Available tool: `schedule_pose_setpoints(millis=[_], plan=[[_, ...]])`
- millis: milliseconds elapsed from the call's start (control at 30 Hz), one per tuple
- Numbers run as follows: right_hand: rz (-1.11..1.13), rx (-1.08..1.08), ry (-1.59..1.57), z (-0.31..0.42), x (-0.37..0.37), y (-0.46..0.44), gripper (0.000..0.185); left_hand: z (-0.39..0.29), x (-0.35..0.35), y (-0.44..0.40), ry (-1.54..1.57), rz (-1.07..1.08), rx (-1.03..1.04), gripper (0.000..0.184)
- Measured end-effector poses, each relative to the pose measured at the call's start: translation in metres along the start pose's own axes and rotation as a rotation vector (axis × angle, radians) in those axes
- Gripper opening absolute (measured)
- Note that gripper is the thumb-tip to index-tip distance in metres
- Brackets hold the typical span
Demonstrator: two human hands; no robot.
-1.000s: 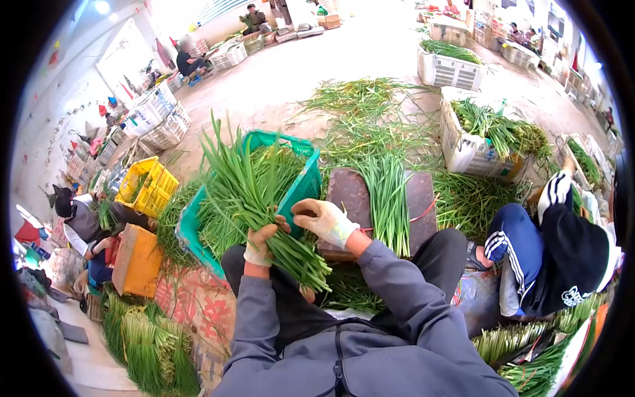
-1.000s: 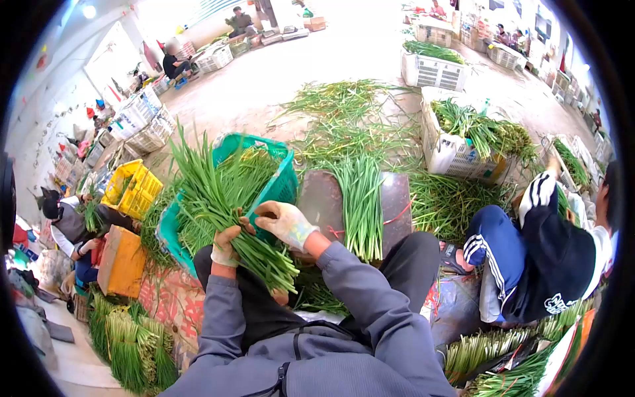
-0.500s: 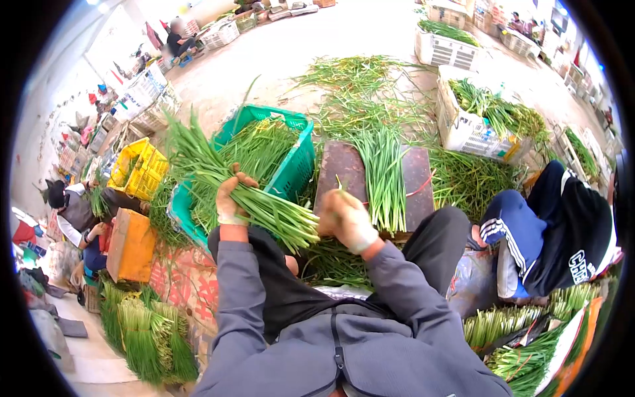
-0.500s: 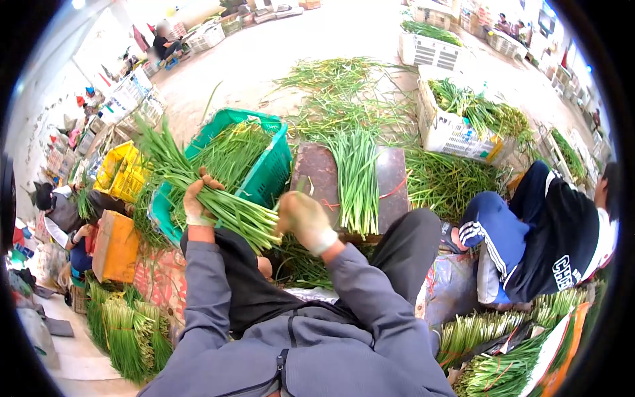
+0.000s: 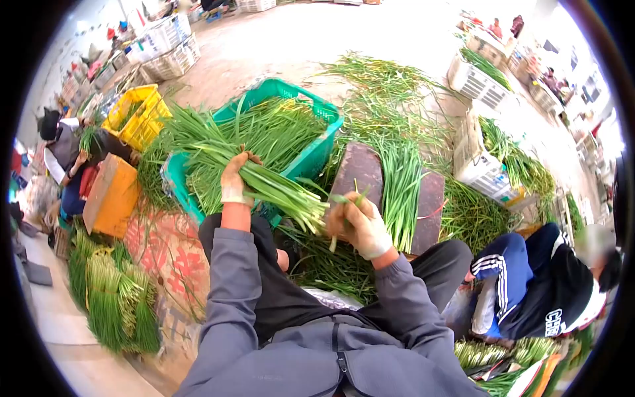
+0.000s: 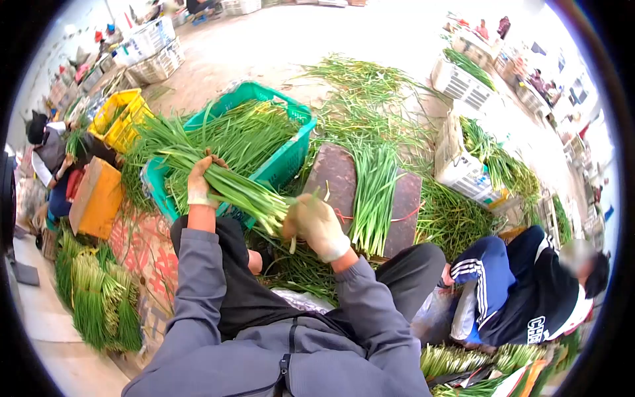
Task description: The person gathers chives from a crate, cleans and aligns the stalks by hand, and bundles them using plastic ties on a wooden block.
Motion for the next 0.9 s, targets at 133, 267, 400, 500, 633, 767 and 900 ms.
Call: schedule_pose_setpoints(millis=[133,267,400,500,633,767,900], plan=[[0.12,0.226,0.016,0.017,0.012,0.009,0.014,-0.002,0.0,-0.002,-0.079,-0.195,0.007,0.015],[-0.018,0.023,0.945,-0.012,0.024,-0.034,0.026,0.012,0.009,0.001,-0.135,-0.29,0.029,0.016],[-0.014,0.027,1.366,-0.043,0.043,-0.074,0.032,0.033,0.02,0.01,-0.212,-0.311,0.072,0.018],[-0.002,-0.236,1.401,-0.041,0.036,-0.071,0.024,0.027,0.017,0.014,-0.175,-0.335,0.031,0.015],[0.457,-0.071,1.216,-0.041,0.033,-0.011,0.018,0.002,-0.001,0.009,-0.144,-0.374,0.006,0.016],[0.809,0.645,1.193,-0.109,0.003,0.069,0.04,-0.019,-0.012,0.0,-0.052,-0.324,0.1,0.011],[0.213,0.566,0.95,-0.108,-0.022,0.039,0.063,-0.015,-0.016,-0.003,0.085,-0.31,0.141,0.01]])
Point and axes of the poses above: each hand's wrist, its own y-axis away from the middle knuckle, its own x-axis out of the palm, z = x × y, the point moved 3 cm from there along -y, towards the middle knuckle, and after that the axes turned 14 degrees about z, right-handed, at the moved point
